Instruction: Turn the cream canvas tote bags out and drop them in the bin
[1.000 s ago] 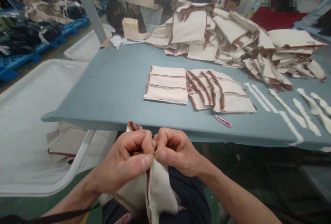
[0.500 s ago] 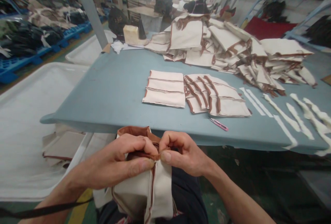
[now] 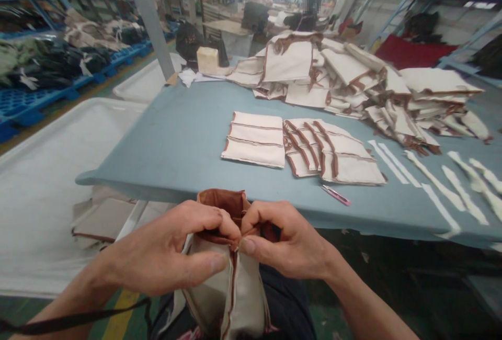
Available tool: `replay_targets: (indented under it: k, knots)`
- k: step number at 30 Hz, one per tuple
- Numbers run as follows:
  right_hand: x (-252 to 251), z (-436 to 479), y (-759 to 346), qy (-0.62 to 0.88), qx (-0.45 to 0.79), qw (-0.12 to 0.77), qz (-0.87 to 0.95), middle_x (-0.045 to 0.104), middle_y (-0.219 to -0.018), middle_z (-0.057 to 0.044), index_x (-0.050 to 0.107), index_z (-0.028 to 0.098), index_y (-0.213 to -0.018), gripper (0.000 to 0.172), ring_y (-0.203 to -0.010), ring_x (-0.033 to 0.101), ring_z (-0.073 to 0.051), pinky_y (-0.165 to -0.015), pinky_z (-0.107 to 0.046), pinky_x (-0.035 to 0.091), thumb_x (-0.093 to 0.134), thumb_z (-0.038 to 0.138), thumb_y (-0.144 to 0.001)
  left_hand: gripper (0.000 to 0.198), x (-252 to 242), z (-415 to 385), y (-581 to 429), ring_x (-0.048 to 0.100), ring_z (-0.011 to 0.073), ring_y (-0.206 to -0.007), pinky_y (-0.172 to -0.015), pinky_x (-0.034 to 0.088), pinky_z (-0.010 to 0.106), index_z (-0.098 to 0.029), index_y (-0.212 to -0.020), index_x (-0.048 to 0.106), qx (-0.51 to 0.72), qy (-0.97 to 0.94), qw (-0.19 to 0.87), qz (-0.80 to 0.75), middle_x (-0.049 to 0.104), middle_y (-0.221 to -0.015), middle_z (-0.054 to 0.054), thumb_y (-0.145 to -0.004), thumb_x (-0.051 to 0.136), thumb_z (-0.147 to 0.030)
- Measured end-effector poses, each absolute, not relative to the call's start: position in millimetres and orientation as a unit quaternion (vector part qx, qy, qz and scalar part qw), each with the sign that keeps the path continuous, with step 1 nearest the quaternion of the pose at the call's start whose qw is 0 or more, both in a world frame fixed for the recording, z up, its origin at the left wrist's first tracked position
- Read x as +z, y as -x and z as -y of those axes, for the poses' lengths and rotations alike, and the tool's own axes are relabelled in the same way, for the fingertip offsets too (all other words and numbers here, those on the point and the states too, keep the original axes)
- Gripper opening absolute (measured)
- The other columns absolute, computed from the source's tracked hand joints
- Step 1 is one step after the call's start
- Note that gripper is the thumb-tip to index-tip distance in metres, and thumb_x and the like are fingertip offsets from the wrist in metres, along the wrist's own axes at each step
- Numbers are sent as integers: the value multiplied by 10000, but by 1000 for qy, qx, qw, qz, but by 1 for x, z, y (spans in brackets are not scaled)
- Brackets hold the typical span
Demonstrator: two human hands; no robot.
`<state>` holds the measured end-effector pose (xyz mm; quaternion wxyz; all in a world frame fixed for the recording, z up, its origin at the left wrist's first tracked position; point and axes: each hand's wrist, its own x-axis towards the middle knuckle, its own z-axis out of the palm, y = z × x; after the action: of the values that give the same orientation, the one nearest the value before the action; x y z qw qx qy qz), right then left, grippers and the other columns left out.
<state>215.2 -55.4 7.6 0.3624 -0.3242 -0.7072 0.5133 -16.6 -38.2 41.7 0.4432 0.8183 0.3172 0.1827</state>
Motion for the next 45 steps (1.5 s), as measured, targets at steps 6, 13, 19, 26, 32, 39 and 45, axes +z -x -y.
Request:
replay_targets:
  k: [6, 13, 19, 26, 32, 39, 45]
  knots:
    - [22, 60, -219, 346, 389, 326, 790, 536, -664, 61, 621, 176, -811, 116, -555, 431, -72, -560, -210, 321, 601, 135, -917, 193, 37, 37, 18, 683, 96, -736, -699, 455, 175, -219, -963, 759, 184, -841, 401, -312, 760, -821, -58, -938, 590, -127]
    - [20, 55, -216, 357, 332, 297, 821, 574, -632, 42, 647, 175, -806, 160, -527, 460, -89, -538, -213, 319, 525, 85, -858, 232, 38, 38, 17, 673, 123, -715, -671, 421, 228, -204, -917, 747, 169, -868, 333, -326, 753, -788, -32, -954, 536, -116]
    - [4, 59, -207, 372, 177, 335, 848, 646, -657, -12, 636, 165, -782, 160, -578, 591, -135, -568, -245, 380, 514, 89, -853, 209, 30, 39, 6, 581, 124, -612, -598, 382, 236, -198, -763, 640, 196, -855, 323, -356, 683, -695, -33, -820, 463, -102]
    - [-6, 64, -205, 387, 149, 380, 827, 639, -658, 9, 627, 184, -808, 167, -572, 579, -126, -558, -242, 389, 544, 87, -916, 168, 19, 31, 7, 550, 101, -617, -603, 385, 209, -190, -766, 629, 198, -829, 379, -361, 641, -701, -56, -888, 518, -155]
    - [11, 65, -212, 357, 214, 339, 844, 697, -776, -7, 630, 193, -921, 150, -669, 638, -141, -626, -249, 447, 539, 152, -1034, 184, 30, 36, 9, 562, 100, -633, -607, 374, 219, -188, -755, 617, 196, -859, 347, -322, 660, -713, -44, -903, 523, -131]
    - [16, 72, -206, 374, 130, 339, 853, 651, -690, 1, 606, 194, -828, 156, -618, 615, -148, -578, -268, 405, 528, 119, -940, 190, 32, 48, 0, 446, 99, -532, -530, 276, 268, -198, -668, 508, 231, -879, 265, -321, 552, -589, -57, -822, 491, -88]
    - [4, 75, -193, 412, 202, 423, 781, 522, -593, 51, 480, 226, -694, 198, -517, 470, -101, -520, -242, 332, 548, 132, -855, 195, 23, 44, -9, 430, 80, -516, -513, 328, 212, -207, -642, 457, 337, -835, 331, -282, 499, -605, -56, -798, 448, -90]
